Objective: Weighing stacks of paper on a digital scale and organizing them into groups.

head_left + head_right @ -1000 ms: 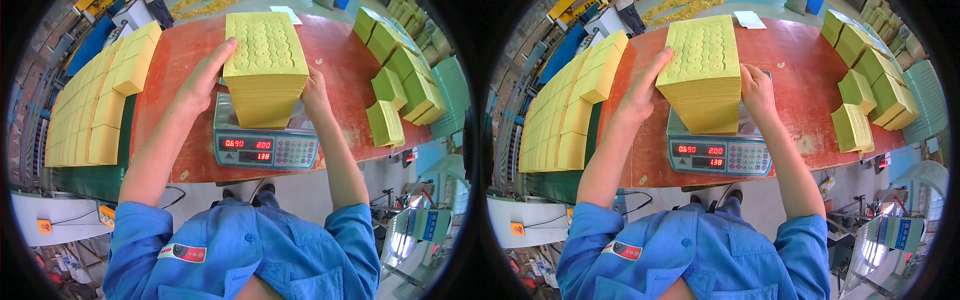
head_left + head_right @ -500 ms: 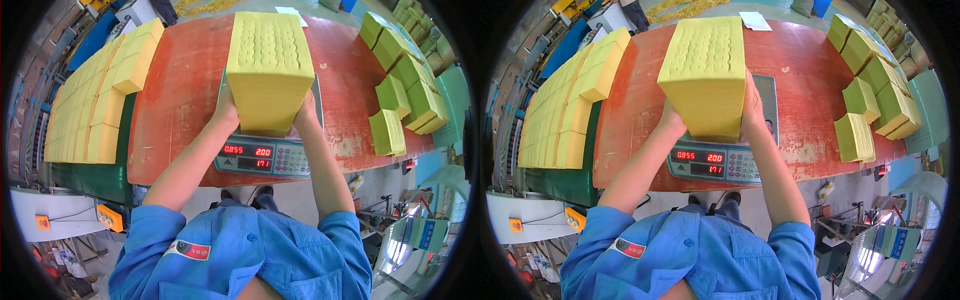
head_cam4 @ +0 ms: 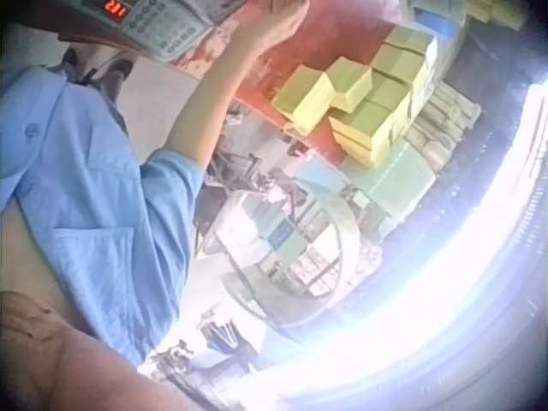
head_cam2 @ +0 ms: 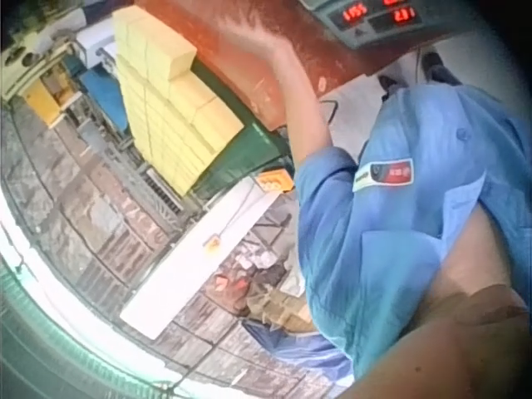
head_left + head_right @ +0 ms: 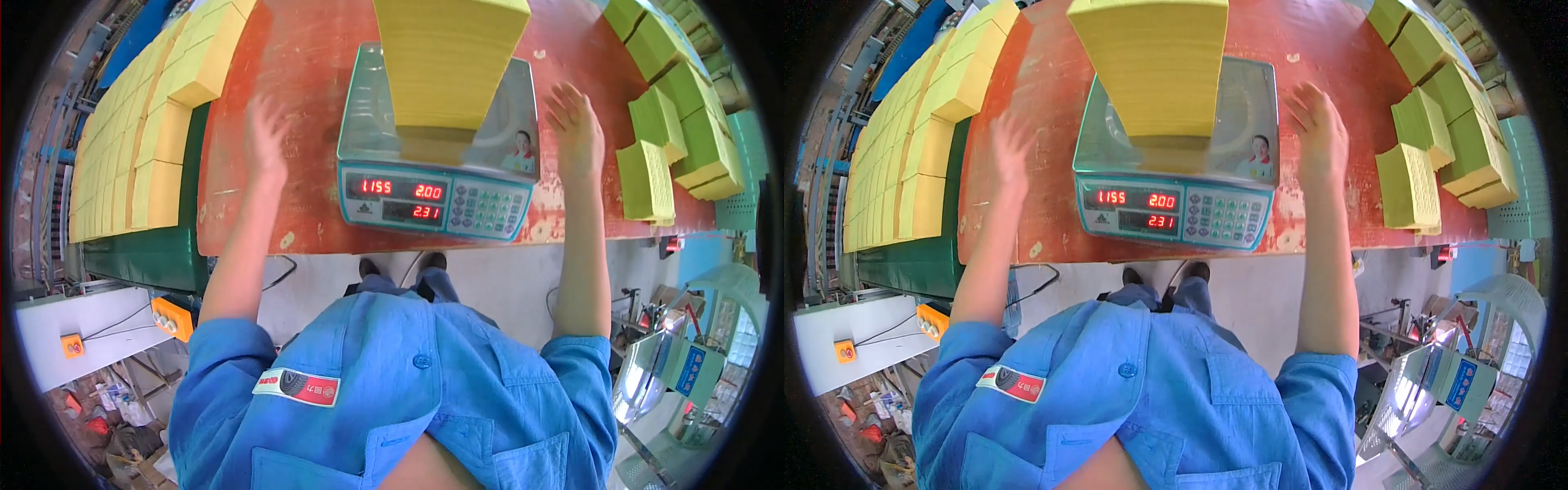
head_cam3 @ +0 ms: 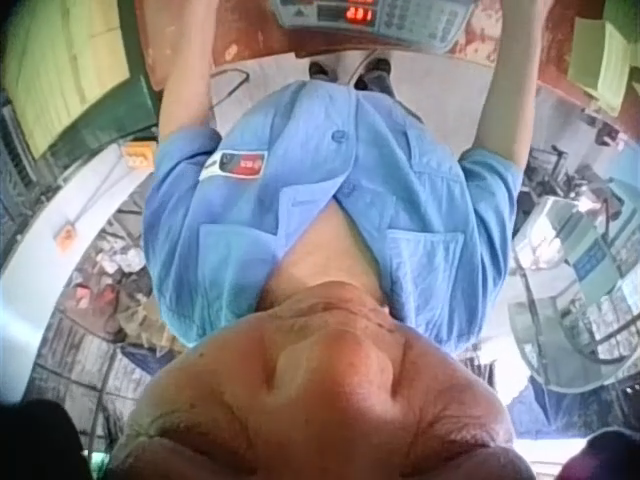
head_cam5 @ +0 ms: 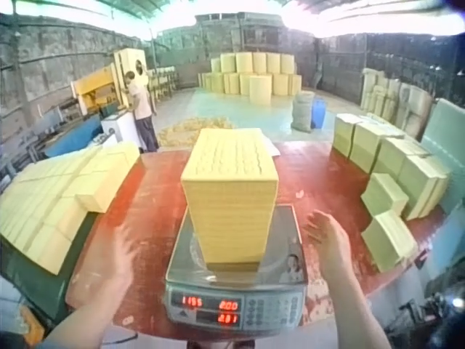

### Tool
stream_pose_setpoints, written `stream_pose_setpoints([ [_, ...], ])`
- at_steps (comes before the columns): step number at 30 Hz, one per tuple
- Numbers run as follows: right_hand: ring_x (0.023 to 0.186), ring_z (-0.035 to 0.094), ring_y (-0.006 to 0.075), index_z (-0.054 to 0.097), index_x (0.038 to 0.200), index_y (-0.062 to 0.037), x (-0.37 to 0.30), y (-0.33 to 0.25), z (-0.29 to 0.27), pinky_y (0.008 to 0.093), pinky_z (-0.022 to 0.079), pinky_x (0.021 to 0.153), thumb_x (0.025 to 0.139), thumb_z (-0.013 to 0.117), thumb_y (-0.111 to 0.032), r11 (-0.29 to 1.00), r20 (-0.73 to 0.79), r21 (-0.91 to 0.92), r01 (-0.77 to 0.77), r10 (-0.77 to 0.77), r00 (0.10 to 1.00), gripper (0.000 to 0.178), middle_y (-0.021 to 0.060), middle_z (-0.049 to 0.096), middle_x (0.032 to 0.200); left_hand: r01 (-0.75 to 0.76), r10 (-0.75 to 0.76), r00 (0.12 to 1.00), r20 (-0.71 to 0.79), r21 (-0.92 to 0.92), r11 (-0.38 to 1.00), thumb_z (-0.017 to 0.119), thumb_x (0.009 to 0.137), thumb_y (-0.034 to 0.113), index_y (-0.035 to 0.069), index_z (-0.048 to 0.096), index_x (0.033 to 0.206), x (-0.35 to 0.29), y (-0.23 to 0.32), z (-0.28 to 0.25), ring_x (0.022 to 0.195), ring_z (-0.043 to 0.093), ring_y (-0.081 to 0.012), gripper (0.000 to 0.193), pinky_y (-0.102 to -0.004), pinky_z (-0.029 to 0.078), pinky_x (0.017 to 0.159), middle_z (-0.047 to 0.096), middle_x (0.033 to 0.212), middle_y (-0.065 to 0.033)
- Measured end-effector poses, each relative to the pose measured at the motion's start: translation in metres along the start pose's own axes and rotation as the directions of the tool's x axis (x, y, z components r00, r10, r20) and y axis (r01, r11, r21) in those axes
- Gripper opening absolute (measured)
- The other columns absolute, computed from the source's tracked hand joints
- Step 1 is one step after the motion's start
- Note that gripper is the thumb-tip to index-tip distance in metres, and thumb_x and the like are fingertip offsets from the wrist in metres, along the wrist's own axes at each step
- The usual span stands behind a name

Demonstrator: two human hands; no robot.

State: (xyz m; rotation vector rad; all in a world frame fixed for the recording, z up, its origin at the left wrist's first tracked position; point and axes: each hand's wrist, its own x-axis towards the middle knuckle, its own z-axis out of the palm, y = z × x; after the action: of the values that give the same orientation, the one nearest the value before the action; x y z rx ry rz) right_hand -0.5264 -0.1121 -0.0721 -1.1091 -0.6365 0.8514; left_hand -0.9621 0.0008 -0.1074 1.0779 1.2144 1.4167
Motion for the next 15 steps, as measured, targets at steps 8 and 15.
stream_pose_setpoints([
  [8, 0.087, 0.066, 0.0174, 0.066, 0.11, 0.0014, -0.066, 0.053, -0.088, 0.0321, 0.054, 0.081, 0.102, 0.047, -0.019, 0.982, -0.213, -0.19, -0.018, -0.023, 0.977, 0.029, 0.0085, 0.068, 0.098, 0.19, -0.188, 0.977, -0.102, 0.008, 0.982, 0.037, 0.104, 0.046, -0.004, 0.054, 0.123, -0.083, -0.063, -0.124, 0.098, 0.064, -0.0246, 0.057, -0.0373, 0.05, 0.088, 0.065, 0.111, -0.0174],
  [15, 0.082, 0.062, 0.0112, 0.069, 0.104, 0.0006, -0.082, 0.079, -0.091, 0.0247, 0.054, 0.071, 0.101, 0.049, -0.014, 0.915, -0.187, -0.384, 0.122, -0.206, 0.96, 0.025, 0.0059, 0.066, 0.095, 0.194, -0.212, 0.966, -0.15, -0.128, 0.973, 0.038, 0.104, 0.047, -0.007, 0.055, 0.119, -0.084, -0.055, -0.124, 0.094, 0.065, -0.0258, 0.058, -0.0352, 0.054, 0.085, 0.064, 0.109, -0.0208],
])
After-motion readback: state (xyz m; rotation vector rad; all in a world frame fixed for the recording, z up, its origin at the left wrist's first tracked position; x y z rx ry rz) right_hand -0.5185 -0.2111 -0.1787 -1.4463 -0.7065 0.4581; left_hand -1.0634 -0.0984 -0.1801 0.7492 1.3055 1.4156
